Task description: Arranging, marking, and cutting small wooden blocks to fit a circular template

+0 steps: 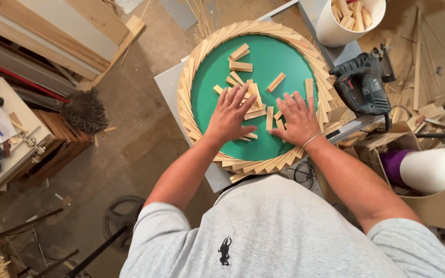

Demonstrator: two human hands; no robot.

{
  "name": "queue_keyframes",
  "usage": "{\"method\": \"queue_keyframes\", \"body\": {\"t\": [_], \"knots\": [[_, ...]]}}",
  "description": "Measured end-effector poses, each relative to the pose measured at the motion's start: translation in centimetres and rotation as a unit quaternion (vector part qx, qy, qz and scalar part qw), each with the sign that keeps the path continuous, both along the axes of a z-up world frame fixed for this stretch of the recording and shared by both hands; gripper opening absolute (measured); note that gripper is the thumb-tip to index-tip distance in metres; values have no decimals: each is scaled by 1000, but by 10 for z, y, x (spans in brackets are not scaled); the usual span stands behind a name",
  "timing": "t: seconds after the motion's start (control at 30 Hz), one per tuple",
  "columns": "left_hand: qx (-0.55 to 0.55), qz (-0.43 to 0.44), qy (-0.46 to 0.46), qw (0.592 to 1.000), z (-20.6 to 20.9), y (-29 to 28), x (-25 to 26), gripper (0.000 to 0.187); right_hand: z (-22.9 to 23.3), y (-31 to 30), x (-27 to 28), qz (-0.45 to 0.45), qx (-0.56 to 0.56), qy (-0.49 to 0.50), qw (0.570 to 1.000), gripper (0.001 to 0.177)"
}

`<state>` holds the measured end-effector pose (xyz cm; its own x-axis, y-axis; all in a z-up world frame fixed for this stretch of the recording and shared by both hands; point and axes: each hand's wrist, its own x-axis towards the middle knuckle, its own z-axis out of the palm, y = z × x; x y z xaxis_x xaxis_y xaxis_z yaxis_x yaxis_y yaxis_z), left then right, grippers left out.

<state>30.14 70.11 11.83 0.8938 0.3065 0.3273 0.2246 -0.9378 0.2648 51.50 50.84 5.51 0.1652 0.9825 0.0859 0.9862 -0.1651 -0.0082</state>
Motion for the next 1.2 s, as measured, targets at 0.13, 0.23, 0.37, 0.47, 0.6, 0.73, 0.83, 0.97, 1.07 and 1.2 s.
{"method": "queue_keyframes", "body": {"t": [0.13,0.23,0.37,0.47,0.6,0.73,0.83,0.97,1.07,1.2], "knots": [[-10,-55,147,988,14,25,38,108,-6,9,9,-5,88,-63,994,105],[-22,-70,195,978,1,35,53,108,-8,11,14,2,109,-94,990,97],[-3,-54,165,985,-38,39,56,102,-2,9,7,-36,87,-87,992,90],[11,-32,93,995,-49,31,52,89,-14,2,-2,-83,62,-63,993,80],[2,-20,101,995,-65,21,48,76,-30,2,-9,-111,64,-27,991,70],[-3,-7,101,995,-46,20,50,66,-26,13,-5,-169,52,39,983,69],[-14,-6,97,995,-47,21,50,59,-30,19,-1,-184,49,58,980,58],[-21,0,116,993,-59,19,53,56,-30,23,-8,-170,46,61,982,47],[-38,3,119,992,-61,17,55,55,-19,28,-8,-212,36,129,968,41],[-40,5,106,994,-60,19,54,51,-1,38,19,-284,40,167,943,35]]}}
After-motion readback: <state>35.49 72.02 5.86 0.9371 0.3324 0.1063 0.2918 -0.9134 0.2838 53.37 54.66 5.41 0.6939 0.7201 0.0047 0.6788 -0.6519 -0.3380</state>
